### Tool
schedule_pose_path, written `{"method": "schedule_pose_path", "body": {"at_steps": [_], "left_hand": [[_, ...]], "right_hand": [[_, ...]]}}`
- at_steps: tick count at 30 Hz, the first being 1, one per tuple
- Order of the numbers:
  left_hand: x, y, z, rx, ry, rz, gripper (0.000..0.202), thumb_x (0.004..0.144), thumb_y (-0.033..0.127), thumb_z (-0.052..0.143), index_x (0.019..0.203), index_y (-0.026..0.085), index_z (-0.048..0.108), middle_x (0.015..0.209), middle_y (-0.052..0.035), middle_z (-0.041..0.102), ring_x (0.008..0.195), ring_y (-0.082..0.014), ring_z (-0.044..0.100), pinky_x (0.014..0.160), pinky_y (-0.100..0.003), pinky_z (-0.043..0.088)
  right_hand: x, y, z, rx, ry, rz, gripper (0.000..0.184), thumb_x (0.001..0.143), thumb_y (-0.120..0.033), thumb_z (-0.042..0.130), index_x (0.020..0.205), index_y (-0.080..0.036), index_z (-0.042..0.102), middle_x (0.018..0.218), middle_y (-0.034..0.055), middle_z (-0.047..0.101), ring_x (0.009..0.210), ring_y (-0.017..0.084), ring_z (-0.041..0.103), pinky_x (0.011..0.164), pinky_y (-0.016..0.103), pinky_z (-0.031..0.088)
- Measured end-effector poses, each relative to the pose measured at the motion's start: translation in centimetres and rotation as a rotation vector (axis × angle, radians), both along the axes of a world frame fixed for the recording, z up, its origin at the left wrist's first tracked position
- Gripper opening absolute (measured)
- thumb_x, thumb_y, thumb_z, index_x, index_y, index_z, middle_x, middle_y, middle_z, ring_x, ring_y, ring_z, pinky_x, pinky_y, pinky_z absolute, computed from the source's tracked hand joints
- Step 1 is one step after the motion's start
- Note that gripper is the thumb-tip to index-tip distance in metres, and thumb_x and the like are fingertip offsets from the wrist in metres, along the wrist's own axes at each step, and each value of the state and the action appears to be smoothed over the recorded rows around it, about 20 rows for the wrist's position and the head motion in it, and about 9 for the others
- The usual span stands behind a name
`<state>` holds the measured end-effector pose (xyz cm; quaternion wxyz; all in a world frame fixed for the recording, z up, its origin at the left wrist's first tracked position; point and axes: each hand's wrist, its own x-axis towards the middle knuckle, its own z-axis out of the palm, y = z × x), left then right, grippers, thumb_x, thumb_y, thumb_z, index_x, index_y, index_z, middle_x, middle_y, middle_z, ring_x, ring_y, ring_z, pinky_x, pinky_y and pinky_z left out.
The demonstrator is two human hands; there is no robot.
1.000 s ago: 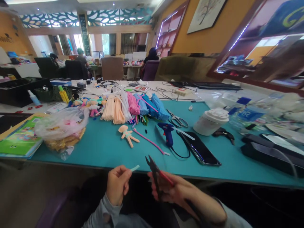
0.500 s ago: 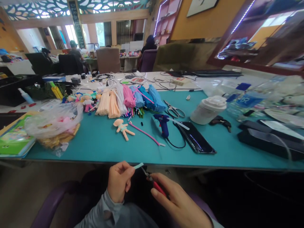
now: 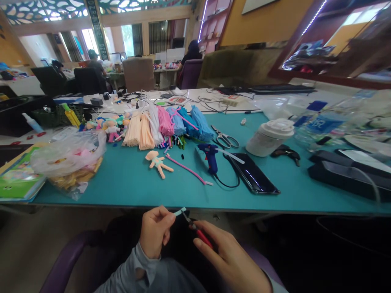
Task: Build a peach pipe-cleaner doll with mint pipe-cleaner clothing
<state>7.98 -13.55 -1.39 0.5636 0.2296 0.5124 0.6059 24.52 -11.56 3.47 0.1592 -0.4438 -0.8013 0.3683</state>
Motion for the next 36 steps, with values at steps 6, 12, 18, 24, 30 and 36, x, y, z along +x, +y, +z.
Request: {"method": "schedule_pose_path", "body": {"at_steps": [6, 12, 18, 24, 30, 36], "left_hand": [[-0.1, 0.0, -0.3, 0.004, 0.008, -0.013, 0.040, 0.055, 0.046, 0.074, 0.048, 0.016, 0.048, 0.030, 0.0107, 0.033, 0.022, -0.0009, 0.025, 0.025, -0.015, 0.012], [-0.3, 0.0, -0.3, 0.008, -0.012, -0.021, 0.036, 0.056, 0.043, 0.074, 0.049, 0.015, 0.051, 0.031, 0.0105, 0.033, 0.023, -0.0009, 0.024, 0.025, -0.014, 0.014], [-1.1, 0.2, -0.1, 0.072, -0.057, 0.010, 0.036, 0.063, 0.048, 0.066, 0.064, 0.012, 0.063, 0.044, 0.0047, 0.049, 0.027, -0.0022, 0.030, 0.024, -0.015, 0.020], [-0.9, -0.1, -0.3, 0.060, 0.140, -0.044, 0.029, 0.061, 0.038, 0.071, 0.055, 0.014, 0.056, 0.037, 0.0084, 0.041, 0.025, -0.0019, 0.030, 0.025, -0.015, 0.018], [-0.5, -0.2, 0.1, 0.056, 0.176, -0.043, 0.032, 0.060, 0.040, 0.072, 0.053, 0.015, 0.053, 0.037, 0.0090, 0.039, 0.025, -0.0020, 0.030, 0.026, -0.016, 0.017], [0.1, 0.4, 0.2, -0.022, -0.030, -0.079, 0.038, 0.051, 0.045, 0.075, 0.052, 0.015, 0.051, 0.030, 0.0108, 0.033, 0.022, -0.0006, 0.022, 0.025, -0.015, 0.012]], "right_hand": [[0.1, 0.0, -0.2, 0.015, -0.046, 0.005, 0.036, 0.086, -0.038, 0.045, 0.109, -0.016, 0.062, 0.105, 0.0111, 0.068, 0.092, 0.023, 0.063, 0.083, 0.034, 0.049], [0.4, -0.1, -0.4, 0.095, -0.049, 0.016, 0.038, 0.087, -0.037, 0.045, 0.114, -0.015, 0.061, 0.107, 0.0130, 0.067, 0.094, 0.024, 0.063, 0.083, 0.035, 0.050], [0.4, -0.1, -0.8, 0.157, -0.005, 0.062, 0.033, 0.088, -0.033, 0.045, 0.112, -0.019, 0.063, 0.094, 0.0098, 0.068, 0.084, 0.020, 0.065, 0.075, 0.029, 0.052], [0.4, -0.2, -1.1, 0.202, 0.006, 0.054, 0.031, 0.088, -0.031, 0.045, 0.110, -0.018, 0.063, 0.090, 0.0090, 0.067, 0.081, 0.020, 0.065, 0.072, 0.028, 0.053], [0.3, -0.1, -1.5, 0.208, 0.063, 0.036, 0.031, 0.089, -0.030, 0.044, 0.109, -0.018, 0.063, 0.085, 0.0084, 0.065, 0.075, 0.018, 0.064, 0.069, 0.027, 0.052], [0.4, -0.2, -1.7, -0.153, 0.249, 0.049, 0.039, 0.085, -0.045, 0.048, 0.099, -0.013, 0.066, 0.068, 0.0030, 0.058, 0.060, 0.014, 0.055, 0.057, 0.024, 0.046]]}}
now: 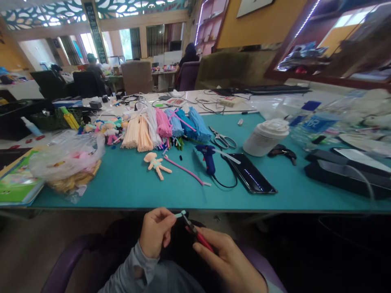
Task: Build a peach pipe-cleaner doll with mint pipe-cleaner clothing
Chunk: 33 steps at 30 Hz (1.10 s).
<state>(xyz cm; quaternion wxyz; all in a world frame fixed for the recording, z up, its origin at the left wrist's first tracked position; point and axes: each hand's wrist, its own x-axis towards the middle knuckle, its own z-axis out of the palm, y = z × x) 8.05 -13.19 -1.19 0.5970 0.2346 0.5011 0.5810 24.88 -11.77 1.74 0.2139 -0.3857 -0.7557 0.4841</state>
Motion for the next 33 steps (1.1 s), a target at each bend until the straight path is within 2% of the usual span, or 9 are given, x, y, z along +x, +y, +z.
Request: {"method": "schedule_pose_path", "body": {"at_steps": [3, 5, 9, 12, 15, 19, 27, 30, 33], "left_hand": [[0.3, 0.2, 0.2, -0.017, -0.120, -0.024, 0.039, 0.046, 0.044, 0.077, 0.052, 0.016, 0.051, 0.030, 0.0109, 0.034, 0.023, 0.0000, 0.020, 0.025, -0.015, 0.011], [0.5, 0.2, 0.3, -0.012, -0.153, -0.031, 0.039, 0.045, 0.044, 0.077, 0.052, 0.016, 0.051, 0.030, 0.0109, 0.034, 0.023, 0.0000, 0.020, 0.025, -0.015, 0.011], [0.5, 0.2, 0.2, 0.021, -0.048, 0.038, 0.038, 0.051, 0.042, 0.074, 0.048, 0.017, 0.046, 0.031, 0.0113, 0.031, 0.023, -0.0007, 0.021, 0.026, -0.015, 0.011], [0.5, 0.1, 0.2, 0.093, 0.138, 0.136, 0.034, 0.056, 0.035, 0.072, 0.046, 0.017, 0.045, 0.037, 0.0094, 0.037, 0.026, -0.0008, 0.027, 0.027, -0.016, 0.015], [0.6, 0.2, 0.4, 0.175, 0.234, 0.210, 0.031, 0.057, 0.029, 0.071, 0.046, 0.015, 0.046, 0.047, 0.0072, 0.045, 0.029, 0.0003, 0.030, 0.029, -0.016, 0.016], [0.7, 0.6, 0.3, 0.105, 0.123, 0.147, 0.032, 0.057, 0.032, 0.071, 0.047, 0.017, 0.045, 0.038, 0.0097, 0.037, 0.026, -0.0001, 0.026, 0.028, -0.016, 0.013], [0.4, 0.8, 0.1, -0.084, -0.480, -0.307, 0.040, 0.048, 0.037, 0.077, 0.050, 0.016, 0.044, 0.042, 0.0090, 0.035, 0.032, 0.0012, 0.021, 0.026, -0.012, 0.010], [0.5, 0.8, 0.3, -0.067, -0.496, -0.297, 0.039, 0.049, 0.037, 0.077, 0.050, 0.015, 0.044, 0.042, 0.0090, 0.034, 0.032, 0.0010, 0.022, 0.026, -0.012, 0.010], [0.7, 0.9, 0.4, -0.009, -0.347, -0.135, 0.038, 0.050, 0.037, 0.075, 0.048, 0.017, 0.042, 0.035, 0.0104, 0.032, 0.028, 0.0008, 0.019, 0.026, -0.014, 0.010]], "right_hand": [[-0.1, -0.2, 0.2, -0.291, 0.083, 0.071, 0.050, 0.084, -0.051, 0.047, 0.106, -0.009, 0.061, 0.051, -0.0048, 0.044, 0.043, 0.008, 0.040, 0.044, 0.021, 0.035], [-0.2, -0.2, 0.3, -0.324, 0.095, 0.088, 0.052, 0.085, -0.052, 0.046, 0.107, -0.008, 0.061, 0.047, -0.0063, 0.041, 0.040, 0.008, 0.038, 0.043, 0.021, 0.034], [-0.2, 0.0, -0.1, 0.126, -0.040, -0.033, 0.037, 0.088, -0.042, 0.044, 0.096, -0.013, 0.065, 0.065, 0.0026, 0.057, 0.058, 0.014, 0.055, 0.055, 0.024, 0.045], [-0.1, 0.1, -1.1, 0.515, -0.183, -0.116, 0.033, 0.091, -0.033, 0.039, 0.109, -0.016, 0.062, 0.079, 0.0078, 0.062, 0.068, 0.017, 0.062, 0.060, 0.025, 0.049], [0.0, 0.1, -1.7, 0.683, -0.269, -0.154, 0.036, 0.092, -0.031, 0.036, 0.117, -0.015, 0.057, 0.077, 0.0081, 0.062, 0.065, 0.017, 0.062, 0.056, 0.025, 0.049], [0.0, 0.0, -0.8, 0.478, -0.170, -0.117, 0.034, 0.091, -0.034, 0.039, 0.112, -0.017, 0.060, 0.080, 0.0077, 0.062, 0.070, 0.017, 0.062, 0.064, 0.027, 0.050], [-0.4, 0.3, -0.3, -0.585, 0.300, 0.099, 0.054, 0.073, -0.064, 0.054, 0.082, -0.011, 0.062, 0.054, -0.0046, 0.044, 0.038, 0.006, 0.043, 0.039, 0.019, 0.038], [-0.3, 0.3, -0.3, -0.603, 0.326, 0.082, 0.056, 0.072, -0.065, 0.054, 0.085, -0.011, 0.062, 0.056, -0.0043, 0.044, 0.039, 0.006, 0.043, 0.038, 0.019, 0.038], [0.0, 0.3, -0.1, -0.247, 0.130, 0.026, 0.049, 0.081, -0.056, 0.050, 0.097, -0.011, 0.064, 0.058, -0.0020, 0.049, 0.046, 0.010, 0.049, 0.046, 0.021, 0.042]]}}
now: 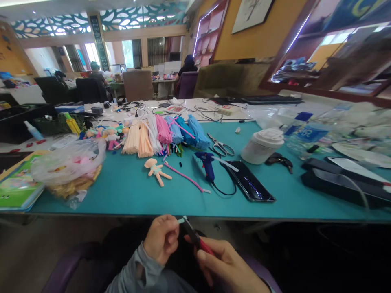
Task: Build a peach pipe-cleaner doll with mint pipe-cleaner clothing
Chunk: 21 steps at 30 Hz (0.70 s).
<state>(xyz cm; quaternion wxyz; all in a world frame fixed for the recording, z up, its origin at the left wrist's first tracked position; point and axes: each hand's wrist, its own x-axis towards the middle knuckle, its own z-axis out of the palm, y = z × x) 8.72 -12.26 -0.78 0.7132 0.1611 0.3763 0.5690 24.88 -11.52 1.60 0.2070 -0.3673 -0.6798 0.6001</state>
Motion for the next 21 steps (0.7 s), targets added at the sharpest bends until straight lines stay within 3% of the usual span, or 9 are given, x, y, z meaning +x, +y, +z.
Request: {"method": "schedule_pose_path", "body": {"at_steps": [4, 7, 9, 15, 21], "left_hand": [[0.1, 0.0, 0.2, 0.041, 0.348, 0.226, 0.036, 0.054, 0.033, 0.072, 0.045, 0.018, 0.040, 0.032, 0.0111, 0.031, 0.023, -0.0006, 0.024, 0.026, -0.015, 0.012], [0.1, -0.1, 0.6, 0.103, 0.444, 0.299, 0.033, 0.057, 0.029, 0.070, 0.045, 0.017, 0.041, 0.040, 0.0092, 0.038, 0.025, -0.0006, 0.030, 0.027, -0.015, 0.016], [0.2, -0.2, 0.9, 0.119, 0.420, 0.293, 0.032, 0.057, 0.029, 0.069, 0.045, 0.017, 0.042, 0.040, 0.0094, 0.038, 0.025, -0.0003, 0.030, 0.027, -0.015, 0.017], [0.2, -0.1, 1.2, 0.023, 0.172, 0.123, 0.036, 0.050, 0.035, 0.071, 0.044, 0.018, 0.040, 0.031, 0.0115, 0.029, 0.024, 0.0011, 0.017, 0.026, -0.015, 0.009], [0.0, -0.3, 1.3, -0.057, -0.069, -0.004, 0.035, 0.048, 0.031, 0.073, 0.048, 0.016, 0.042, 0.043, 0.0078, 0.038, 0.032, 0.0012, 0.023, 0.026, -0.013, 0.010]], "right_hand": [[0.2, -0.1, -0.5, 0.705, -0.304, -0.193, 0.038, 0.090, -0.040, 0.043, 0.111, -0.017, 0.062, 0.080, 0.0074, 0.061, 0.069, 0.017, 0.061, 0.062, 0.026, 0.049], [0.2, -0.2, -0.8, 0.937, -0.393, -0.259, 0.037, 0.091, -0.036, 0.040, 0.118, -0.018, 0.059, 0.080, 0.0079, 0.062, 0.070, 0.018, 0.062, 0.060, 0.025, 0.049], [0.2, -0.1, -0.8, 0.890, -0.355, -0.234, 0.037, 0.091, -0.034, 0.040, 0.120, -0.019, 0.057, 0.079, 0.0068, 0.062, 0.070, 0.017, 0.062, 0.061, 0.024, 0.049], [0.5, 0.5, -0.3, 0.516, -0.154, -0.006, 0.035, 0.088, -0.039, 0.047, 0.113, -0.019, 0.062, 0.078, 0.0035, 0.064, 0.075, 0.017, 0.062, 0.067, 0.025, 0.049], [0.8, 0.2, 0.1, 0.576, -0.204, -0.066, 0.036, 0.088, -0.035, 0.048, 0.117, -0.019, 0.060, 0.082, 0.0055, 0.062, 0.076, 0.016, 0.060, 0.069, 0.025, 0.048]]}}
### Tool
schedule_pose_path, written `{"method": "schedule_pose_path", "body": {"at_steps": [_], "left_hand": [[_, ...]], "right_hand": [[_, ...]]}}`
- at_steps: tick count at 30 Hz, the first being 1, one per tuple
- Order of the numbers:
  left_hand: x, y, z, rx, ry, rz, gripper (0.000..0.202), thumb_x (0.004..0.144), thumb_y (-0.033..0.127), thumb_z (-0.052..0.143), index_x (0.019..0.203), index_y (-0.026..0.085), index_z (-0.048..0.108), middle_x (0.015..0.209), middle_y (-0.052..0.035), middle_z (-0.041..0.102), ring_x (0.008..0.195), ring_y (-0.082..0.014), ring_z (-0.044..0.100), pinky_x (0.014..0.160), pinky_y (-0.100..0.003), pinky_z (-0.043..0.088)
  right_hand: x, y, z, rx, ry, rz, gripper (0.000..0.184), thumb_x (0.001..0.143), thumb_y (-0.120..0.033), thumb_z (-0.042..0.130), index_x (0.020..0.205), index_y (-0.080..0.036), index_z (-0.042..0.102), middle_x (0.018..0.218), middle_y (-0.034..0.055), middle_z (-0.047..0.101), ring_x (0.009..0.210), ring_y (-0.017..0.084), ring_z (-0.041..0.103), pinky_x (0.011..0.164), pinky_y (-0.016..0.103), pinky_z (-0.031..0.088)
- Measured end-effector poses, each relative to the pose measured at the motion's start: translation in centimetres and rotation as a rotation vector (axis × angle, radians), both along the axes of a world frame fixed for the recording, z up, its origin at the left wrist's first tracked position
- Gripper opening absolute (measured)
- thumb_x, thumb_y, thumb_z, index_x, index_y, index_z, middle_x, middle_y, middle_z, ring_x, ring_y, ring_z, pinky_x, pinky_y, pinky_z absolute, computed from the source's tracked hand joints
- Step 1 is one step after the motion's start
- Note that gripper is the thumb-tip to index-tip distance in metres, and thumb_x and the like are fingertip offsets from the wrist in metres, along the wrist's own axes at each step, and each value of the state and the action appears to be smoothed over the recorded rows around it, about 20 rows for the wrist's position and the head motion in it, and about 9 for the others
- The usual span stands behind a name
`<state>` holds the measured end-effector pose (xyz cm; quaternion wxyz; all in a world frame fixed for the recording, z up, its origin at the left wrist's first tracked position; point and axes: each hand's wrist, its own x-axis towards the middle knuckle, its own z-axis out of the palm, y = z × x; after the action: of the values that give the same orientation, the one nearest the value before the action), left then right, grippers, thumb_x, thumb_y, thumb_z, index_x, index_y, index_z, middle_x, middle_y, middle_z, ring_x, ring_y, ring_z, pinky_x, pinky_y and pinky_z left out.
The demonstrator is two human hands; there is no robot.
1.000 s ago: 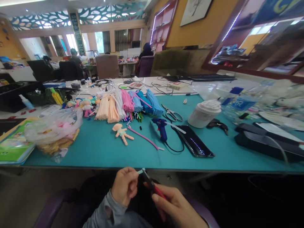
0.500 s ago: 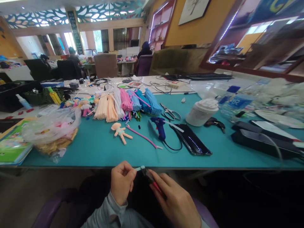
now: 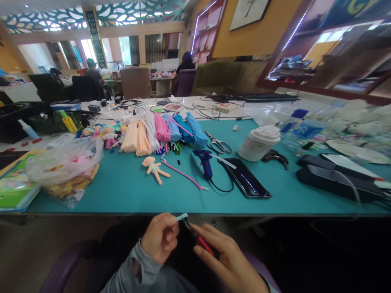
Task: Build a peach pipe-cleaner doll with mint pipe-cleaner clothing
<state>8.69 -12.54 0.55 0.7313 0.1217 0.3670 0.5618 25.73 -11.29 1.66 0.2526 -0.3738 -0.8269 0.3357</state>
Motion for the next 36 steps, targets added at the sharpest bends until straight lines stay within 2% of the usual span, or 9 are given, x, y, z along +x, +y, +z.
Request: {"method": "schedule_pose_path", "body": {"at_steps": [10, 19, 22, 24, 27, 29, 33, 35, 36], "left_hand": [[-0.7, 0.0, -0.7, -0.017, -0.098, -0.124, 0.035, 0.050, 0.026, 0.073, 0.052, 0.016, 0.039, 0.050, 0.0075, 0.038, 0.034, 0.0007, 0.025, 0.026, -0.013, 0.012], [-0.8, 0.0, -0.8, -0.063, -0.197, -0.168, 0.033, 0.052, 0.021, 0.072, 0.052, 0.017, 0.038, 0.049, 0.0074, 0.039, 0.034, 0.0006, 0.026, 0.026, -0.012, 0.013], [-0.5, 0.0, -0.6, -0.084, -0.194, -0.175, 0.034, 0.048, 0.022, 0.073, 0.052, 0.017, 0.039, 0.048, 0.0076, 0.039, 0.034, 0.0006, 0.026, 0.026, -0.012, 0.013], [-0.1, 0.0, -0.5, -0.082, -0.150, -0.127, 0.036, 0.045, 0.025, 0.074, 0.051, 0.017, 0.040, 0.047, 0.0073, 0.041, 0.034, 0.0006, 0.026, 0.026, -0.012, 0.012], [0.5, 0.0, -0.4, -0.011, 0.026, 0.006, 0.034, 0.049, 0.031, 0.072, 0.047, 0.018, 0.041, 0.041, 0.0087, 0.037, 0.030, 0.0003, 0.021, 0.026, -0.014, 0.010], [0.6, 0.1, -0.2, 0.084, 0.232, 0.110, 0.032, 0.055, 0.032, 0.068, 0.045, 0.019, 0.041, 0.037, 0.0101, 0.031, 0.028, -0.0003, 0.018, 0.026, -0.016, 0.010], [0.0, 0.5, 0.6, 0.420, 0.717, 0.404, 0.022, 0.061, 0.019, 0.065, 0.046, 0.018, 0.048, 0.048, 0.0042, 0.045, 0.042, -0.0065, 0.042, 0.040, -0.019, 0.035], [-0.5, 0.9, 1.0, 0.535, 0.825, 0.472, 0.019, 0.061, 0.016, 0.064, 0.047, 0.018, 0.051, 0.052, 0.0025, 0.050, 0.051, -0.0087, 0.047, 0.049, -0.021, 0.040], [-0.7, 1.3, 1.2, 0.534, 0.819, 0.447, 0.019, 0.061, 0.016, 0.064, 0.047, 0.017, 0.051, 0.052, 0.0029, 0.050, 0.049, -0.0080, 0.047, 0.046, -0.020, 0.039]], "right_hand": [[0.3, 0.0, -0.8, 0.174, -0.052, -0.038, 0.036, 0.088, -0.033, 0.046, 0.121, -0.023, 0.056, 0.083, 0.0050, 0.060, 0.070, 0.015, 0.061, 0.063, 0.024, 0.050], [0.1, -0.1, 0.4, 0.314, -0.098, -0.035, 0.031, 0.089, -0.027, 0.046, 0.116, -0.020, 0.058, 0.079, 0.0045, 0.060, 0.066, 0.014, 0.062, 0.061, 0.023, 0.051], [0.1, -0.2, 0.1, 0.385, -0.112, -0.069, 0.031, 0.089, -0.026, 0.044, 0.116, -0.018, 0.058, 0.078, 0.0058, 0.060, 0.067, 0.016, 0.063, 0.060, 0.024, 0.051], [0.1, -0.3, -0.3, 0.383, -0.102, -0.088, 0.032, 0.090, -0.026, 0.043, 0.117, -0.019, 0.058, 0.079, 0.0067, 0.061, 0.069, 0.017, 0.063, 0.061, 0.025, 0.051], [-0.1, -0.2, -0.3, 0.231, -0.033, -0.092, 0.032, 0.090, -0.031, 0.044, 0.114, -0.020, 0.060, 0.082, 0.0072, 0.061, 0.072, 0.017, 0.062, 0.065, 0.026, 0.051], [-0.3, -0.2, 0.1, 0.023, 0.048, -0.055, 0.034, 0.088, -0.038, 0.046, 0.109, -0.018, 0.063, 0.078, 0.0057, 0.060, 0.069, 0.016, 0.060, 0.064, 0.025, 0.050], [-0.8, 0.2, 0.9, -0.501, 0.218, 0.074, 0.051, 0.085, -0.054, 0.045, 0.107, -0.011, 0.063, 0.055, -0.0031, 0.044, 0.047, 0.010, 0.043, 0.047, 0.022, 0.041], [-1.0, 0.6, 1.2, -0.607, 0.255, 0.083, 0.056, 0.084, -0.056, 0.044, 0.111, -0.010, 0.061, 0.054, -0.0047, 0.038, 0.044, 0.008, 0.037, 0.045, 0.022, 0.036], [-1.0, 0.9, 1.2, -0.576, 0.250, 0.069, 0.055, 0.084, -0.056, 0.046, 0.110, -0.010, 0.062, 0.056, -0.0038, 0.041, 0.046, 0.009, 0.039, 0.046, 0.022, 0.037]]}}
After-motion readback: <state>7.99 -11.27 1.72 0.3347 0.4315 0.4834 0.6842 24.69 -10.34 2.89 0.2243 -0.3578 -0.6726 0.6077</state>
